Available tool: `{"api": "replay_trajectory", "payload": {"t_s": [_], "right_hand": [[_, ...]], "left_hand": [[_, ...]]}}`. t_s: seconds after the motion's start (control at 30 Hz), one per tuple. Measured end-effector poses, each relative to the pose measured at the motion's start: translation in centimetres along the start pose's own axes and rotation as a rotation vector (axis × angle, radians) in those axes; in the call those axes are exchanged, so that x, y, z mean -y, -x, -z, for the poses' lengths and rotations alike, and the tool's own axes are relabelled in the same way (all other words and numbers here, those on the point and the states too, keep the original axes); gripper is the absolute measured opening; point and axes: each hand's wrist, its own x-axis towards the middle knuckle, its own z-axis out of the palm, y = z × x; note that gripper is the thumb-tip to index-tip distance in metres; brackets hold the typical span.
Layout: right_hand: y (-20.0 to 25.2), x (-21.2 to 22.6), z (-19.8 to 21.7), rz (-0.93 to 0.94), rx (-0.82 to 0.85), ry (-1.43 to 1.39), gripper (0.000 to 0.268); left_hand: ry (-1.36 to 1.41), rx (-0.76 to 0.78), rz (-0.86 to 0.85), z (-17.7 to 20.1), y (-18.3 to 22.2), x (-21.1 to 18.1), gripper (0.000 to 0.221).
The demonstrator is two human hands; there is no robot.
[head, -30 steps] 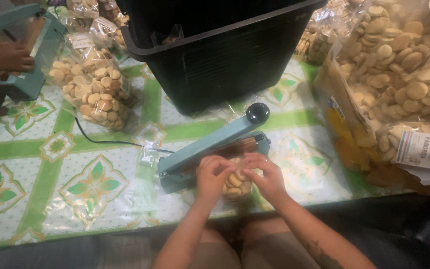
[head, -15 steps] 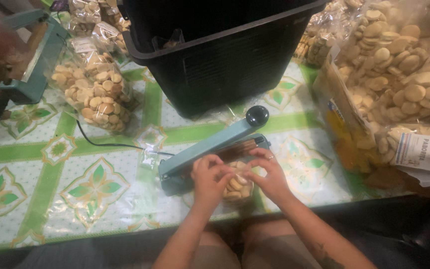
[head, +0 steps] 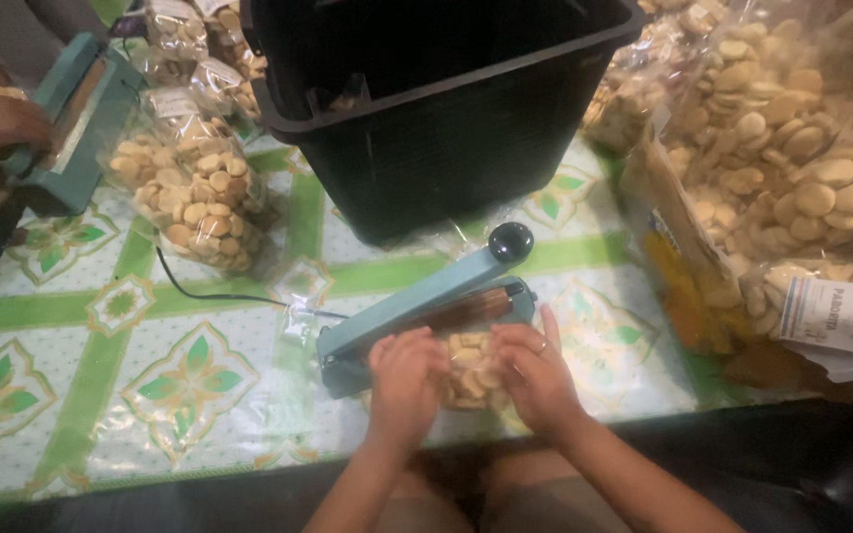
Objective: The person places bags of cookies into a heat sealer and operates the lever to seal them before placing the sealed bags into a bin.
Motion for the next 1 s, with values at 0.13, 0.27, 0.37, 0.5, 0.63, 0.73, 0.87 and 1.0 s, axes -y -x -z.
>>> {"api": "replay_trajectory", "payload": {"t_s": [0.13, 0.27, 0.37, 0.5, 0.63, 0.73, 0.87, 1.0], "right_hand": [[0.4, 0.9, 1.2, 0.155, -0.054, 0.038, 0.022], [0.0, -0.8, 1.3, -0.110, 0.094, -0.034, 0.026], [-3.0, -3.9, 0.7, -0.354, 0.233, -0.138, 0.017], [-6.2, -7.5, -0.7, -0.546, 0.445, -0.211, 0.021], [-9.2, -10.4, -1.2, -0.336, 0.607, -0.212, 0.029], [-9.9, -12.6, -1.6, -0.561, 0.726, -0.350, 0.027], [-9.1, -16.5, -3.8, -0.300, 0.789, -0.092, 0.026], [-7.0, -18.1, -6.5, -0.192, 0.718, 0.098, 0.023]], "left_hand": [[0.019, 0.113, -0.007, -0.2, 0.1, -0.5, 0.009], [0.005, 0.176, -0.015, -2.7, 0.8, 1.7, 0.020], [-0.037, 0.194, 0.147, -5.8, -0.3, 5.0, 0.022], [0.087, 0.249, 0.495, -8.7, 0.3, 8.1, 0.025], [-0.044, 0.179, 0.470, -10.5, 0.4, 9.1, 0.023], [-0.207, 0.189, 0.461, -11.7, 0.7, 9.1, 0.018], [-0.328, 0.291, 0.486, -12.5, 0.8, 9.9, 0.025], [-0.343, 0.547, 0.603, -11.4, 0.1, 9.4, 0.026]]}}
